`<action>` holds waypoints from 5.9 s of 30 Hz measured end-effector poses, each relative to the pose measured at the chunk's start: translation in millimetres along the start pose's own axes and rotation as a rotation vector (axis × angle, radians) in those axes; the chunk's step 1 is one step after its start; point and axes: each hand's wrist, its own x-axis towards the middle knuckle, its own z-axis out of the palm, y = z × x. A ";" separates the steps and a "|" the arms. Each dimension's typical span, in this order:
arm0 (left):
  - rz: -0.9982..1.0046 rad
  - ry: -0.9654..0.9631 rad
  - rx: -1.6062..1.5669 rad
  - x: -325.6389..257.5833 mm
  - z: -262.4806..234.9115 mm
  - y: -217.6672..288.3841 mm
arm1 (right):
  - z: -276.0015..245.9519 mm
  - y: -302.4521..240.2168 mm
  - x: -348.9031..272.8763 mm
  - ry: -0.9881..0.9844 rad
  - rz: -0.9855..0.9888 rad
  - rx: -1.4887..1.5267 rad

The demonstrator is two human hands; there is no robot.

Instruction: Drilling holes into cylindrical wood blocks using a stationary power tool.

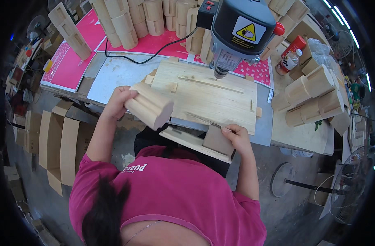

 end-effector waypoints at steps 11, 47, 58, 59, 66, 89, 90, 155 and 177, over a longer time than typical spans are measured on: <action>0.047 0.120 0.123 -10.9 34.0 3.2 | -14.7 -69.6 -43.0 0.216 -0.600 -0.121; 0.797 -0.131 0.970 100.5 79.4 -90.6 | -26.8 -19.8 89.5 0.573 -0.488 -0.554; 0.748 -0.210 0.986 102.3 69.2 -89.4 | -80.4 -170.4 72.9 0.794 -1.086 -0.121; 0.739 -0.208 0.996 102.1 68.7 -89.5 | -78.9 -197.4 68.2 0.812 -1.078 -0.190; 0.727 -0.210 0.994 100.4 68.9 -87.4 | -66.6 -229.7 65.9 0.896 -0.789 -0.658; 0.741 -0.206 1.050 100.5 71.0 -83.5 | -23.6 -110.0 33.8 0.859 -1.136 -0.472; 0.738 -0.211 1.045 99.7 71.8 -85.0 | -34.6 -129.9 30.3 0.892 -1.049 -0.446; 0.412 -0.208 0.419 4.7 2.6 -15.2 | -37.7 -20.8 18.1 0.067 -0.451 -0.180; 0.038 0.369 -0.660 -23.0 -129.7 34.5 | -6.6 -2.3 18.8 -0.023 -0.129 -0.033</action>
